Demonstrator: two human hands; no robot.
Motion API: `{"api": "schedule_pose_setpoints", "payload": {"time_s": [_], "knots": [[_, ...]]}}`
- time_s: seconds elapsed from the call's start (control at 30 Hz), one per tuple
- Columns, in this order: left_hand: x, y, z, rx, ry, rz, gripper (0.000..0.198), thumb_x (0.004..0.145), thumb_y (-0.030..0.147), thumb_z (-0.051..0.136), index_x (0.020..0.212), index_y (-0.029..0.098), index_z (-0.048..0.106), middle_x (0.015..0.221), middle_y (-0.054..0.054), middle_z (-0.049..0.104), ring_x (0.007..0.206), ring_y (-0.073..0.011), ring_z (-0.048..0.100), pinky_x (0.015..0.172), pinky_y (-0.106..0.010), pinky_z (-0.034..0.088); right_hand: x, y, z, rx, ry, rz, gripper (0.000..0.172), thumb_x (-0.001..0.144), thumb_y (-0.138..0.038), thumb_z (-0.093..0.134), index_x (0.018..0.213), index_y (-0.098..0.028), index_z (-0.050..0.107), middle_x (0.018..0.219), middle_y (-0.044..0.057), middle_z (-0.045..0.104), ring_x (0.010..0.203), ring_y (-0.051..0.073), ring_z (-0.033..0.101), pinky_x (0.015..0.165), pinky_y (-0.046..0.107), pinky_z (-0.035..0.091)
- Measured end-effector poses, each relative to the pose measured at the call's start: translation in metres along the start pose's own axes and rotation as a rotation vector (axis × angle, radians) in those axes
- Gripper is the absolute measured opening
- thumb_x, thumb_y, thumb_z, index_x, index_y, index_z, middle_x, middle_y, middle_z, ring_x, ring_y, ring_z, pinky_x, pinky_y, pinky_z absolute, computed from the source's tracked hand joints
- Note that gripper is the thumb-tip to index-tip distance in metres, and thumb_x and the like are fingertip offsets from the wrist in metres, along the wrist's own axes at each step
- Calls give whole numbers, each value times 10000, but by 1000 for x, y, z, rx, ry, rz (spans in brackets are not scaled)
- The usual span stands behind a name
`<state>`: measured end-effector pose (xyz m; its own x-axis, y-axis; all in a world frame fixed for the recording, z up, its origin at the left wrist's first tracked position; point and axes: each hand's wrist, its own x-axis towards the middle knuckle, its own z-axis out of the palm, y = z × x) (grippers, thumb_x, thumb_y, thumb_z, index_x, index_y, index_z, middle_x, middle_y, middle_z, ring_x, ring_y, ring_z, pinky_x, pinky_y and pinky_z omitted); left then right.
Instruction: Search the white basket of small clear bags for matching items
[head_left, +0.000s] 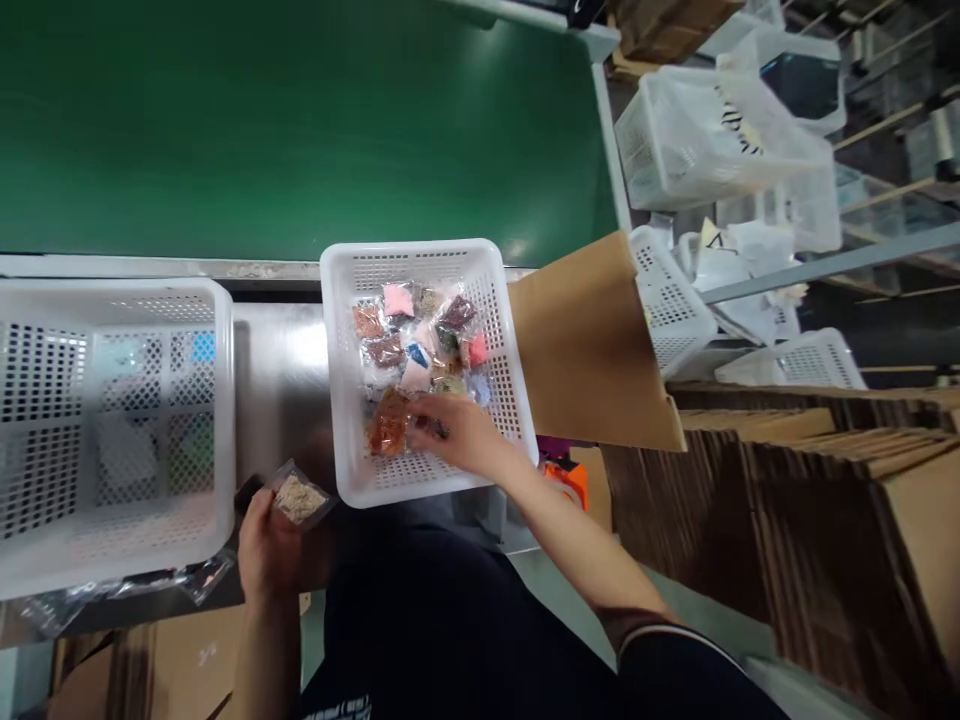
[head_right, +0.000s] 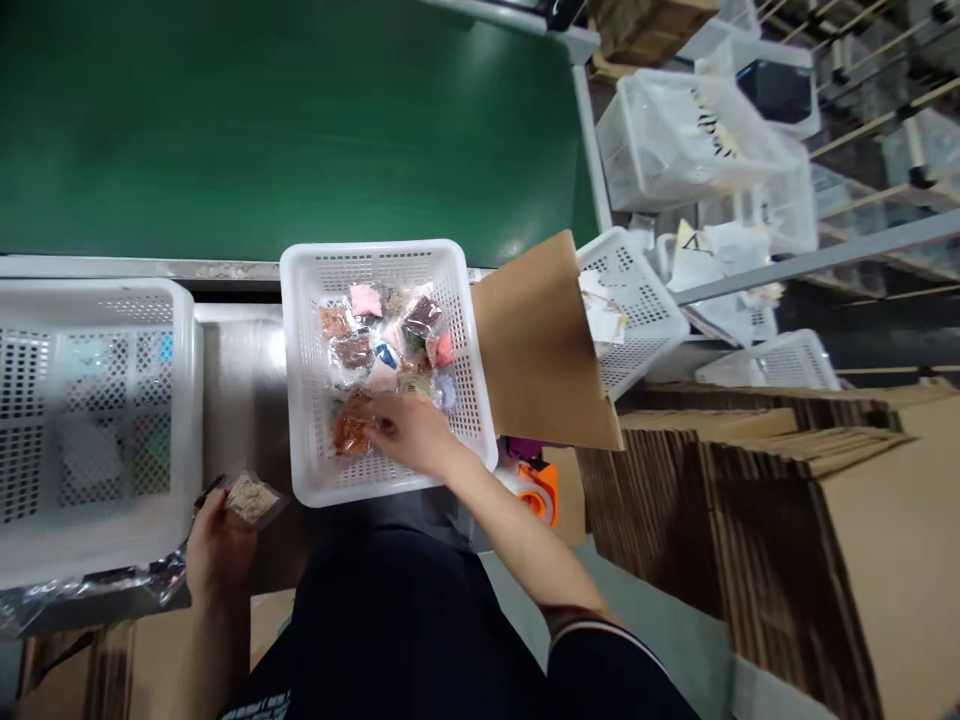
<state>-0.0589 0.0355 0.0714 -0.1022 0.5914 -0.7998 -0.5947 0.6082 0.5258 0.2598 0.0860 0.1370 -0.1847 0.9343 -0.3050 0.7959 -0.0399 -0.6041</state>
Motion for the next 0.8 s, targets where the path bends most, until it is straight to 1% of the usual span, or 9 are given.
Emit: {"api": "schedule_pose_setpoints", "payload": {"time_s": [0.1,0.17,0.23,0.37,0.5,0.57,0.63,0.73,0.8], "knots": [[2,2,6,-136,80,-121,170,804,331,747,882,180,764,934,-92,818,901,-241,779,867,-337,673,47,14,-4,-215,125,235,440,1031,-354,659,1436,-182,679,1585,160,536,1501,372,466,1266,561,371],[3,3,9,-178,104,-133,160,845,255,661,922,165,769,931,-98,820,893,-225,788,868,-314,671,73,20,4,-341,12,436,683,1051,-488,631,1629,-159,477,1751,206,215,1628,457,157,1293,703,197],[5,3,9,-212,97,-135,218,872,217,596,973,150,776,949,-108,823,908,-227,796,868,-316,673,79,14,19,-413,-129,516,808,1072,-587,548,1684,-98,350,1761,251,53,1628,504,16,1260,781,123],[12,1,4,-248,80,-158,266,906,215,535,979,154,784,981,-121,831,904,-241,805,842,-335,680,34,-19,53,-340,-325,271,837,1083,-617,506,1676,-50,339,1708,287,257,1589,474,262,1279,769,41],[16,2,6,-254,156,-151,257,900,174,526,949,162,778,939,-96,834,851,-210,803,813,-294,673,-15,-42,50,-40,-363,26,764,1056,-495,649,1664,-110,390,1699,206,338,1578,387,344,1337,668,71],[14,5,11,-260,151,-139,223,884,170,558,948,165,772,941,-85,835,855,-202,802,830,-284,666,-20,-43,36,180,-295,-34,505,1059,-365,649,1511,-143,603,1526,147,600,1440,321,545,1328,575,241],[10,9,16,-257,187,-122,199,867,145,566,913,167,758,904,-69,832,811,-184,796,817,-267,662,-15,-38,22,381,-188,-48,261,1014,-209,627,1236,-165,757,1209,70,772,1164,249,708,1156,427,480],[6,12,16,-252,253,-115,199,866,115,545,865,170,736,839,-42,820,742,-153,781,795,-244,657,4,-24,12,509,-11,0,239,915,-80,584,1040,-180,761,980,15,779,939,188,729,882,297,559],[6,12,11,-246,261,-100,180,857,120,562,869,176,733,828,-29,817,748,-147,781,795,-237,656,21,-10,12,464,146,53,266,918,-97,581,1111,-174,748,1055,47,771,979,203,722,904,316,562]]}}
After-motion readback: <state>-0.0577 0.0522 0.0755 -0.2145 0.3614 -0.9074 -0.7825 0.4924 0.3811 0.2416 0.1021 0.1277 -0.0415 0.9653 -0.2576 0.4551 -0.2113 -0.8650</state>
